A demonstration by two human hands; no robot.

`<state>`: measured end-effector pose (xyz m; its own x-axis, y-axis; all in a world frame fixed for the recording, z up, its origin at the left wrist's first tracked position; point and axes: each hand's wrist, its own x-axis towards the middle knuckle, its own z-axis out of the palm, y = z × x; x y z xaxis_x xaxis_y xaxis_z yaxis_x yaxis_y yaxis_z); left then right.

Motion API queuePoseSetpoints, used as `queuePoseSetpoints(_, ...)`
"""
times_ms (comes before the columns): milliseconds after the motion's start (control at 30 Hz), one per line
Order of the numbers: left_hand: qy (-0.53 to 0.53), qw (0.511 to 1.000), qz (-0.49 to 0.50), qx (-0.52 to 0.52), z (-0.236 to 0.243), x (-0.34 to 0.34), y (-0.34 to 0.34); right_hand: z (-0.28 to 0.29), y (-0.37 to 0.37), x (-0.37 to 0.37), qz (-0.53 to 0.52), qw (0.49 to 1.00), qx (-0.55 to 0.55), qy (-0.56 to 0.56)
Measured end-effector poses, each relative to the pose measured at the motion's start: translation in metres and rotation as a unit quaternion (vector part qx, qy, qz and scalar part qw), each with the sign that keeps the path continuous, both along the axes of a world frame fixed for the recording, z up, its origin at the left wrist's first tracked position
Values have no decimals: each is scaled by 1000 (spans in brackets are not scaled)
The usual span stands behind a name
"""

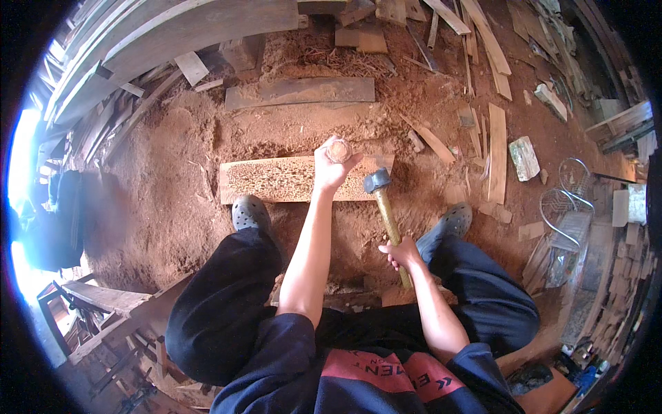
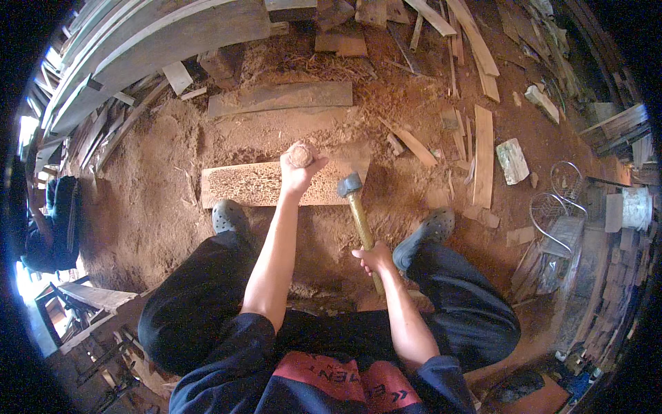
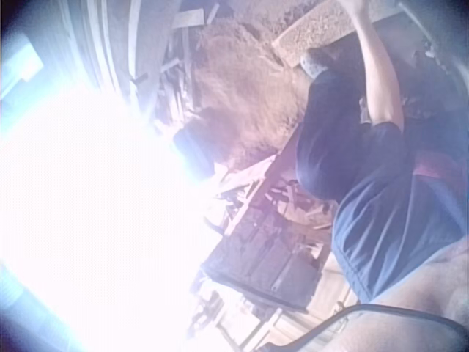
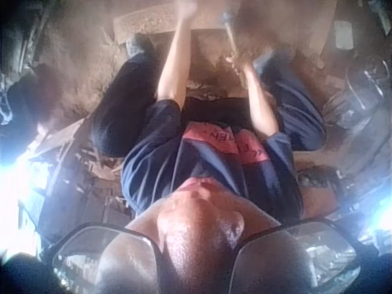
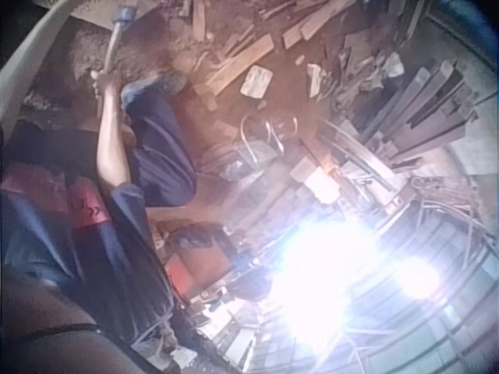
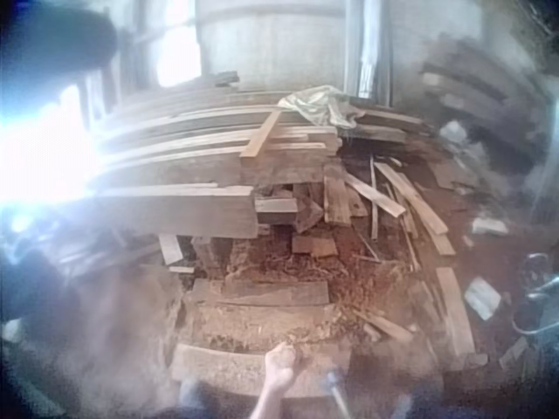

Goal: The person sits on the floor and repeatedly strikes a chisel with a hammer to carve a rectangular wooden plank. Wood shavings accumulate around the plank as the person continues the carving action.

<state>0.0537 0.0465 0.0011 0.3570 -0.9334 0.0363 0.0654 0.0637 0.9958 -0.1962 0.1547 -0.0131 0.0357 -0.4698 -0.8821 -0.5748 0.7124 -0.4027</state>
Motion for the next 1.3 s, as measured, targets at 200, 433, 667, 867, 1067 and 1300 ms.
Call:
queuePoseSetpoints(200,32,999,-8,16,-12,-1,-1,5,-1,5,-4,1000,-10,-2)
queuePoseSetpoints(433,22,1000,-11,11,-6,-4,-5,-7,8,7,-59,995,-81,16)
queuePoseSetpoints(667,-59,996,-64,23,-2,-12,2,100,-17,31,-186,944,-232,-141)
queuePoseSetpoints(867,-87,992,-81,37,11,-12,2,232,-39,41,-181,772,-545,-272)
queuePoseSetpoints(1067,-134,989,-46,38,11,-11,-4,170,-24,50,-109,799,-584,-98)
queuePoseSetpoints(1300,-112,988,-58,89,12,-10,7,156,-46,36,-87,939,-333,34)
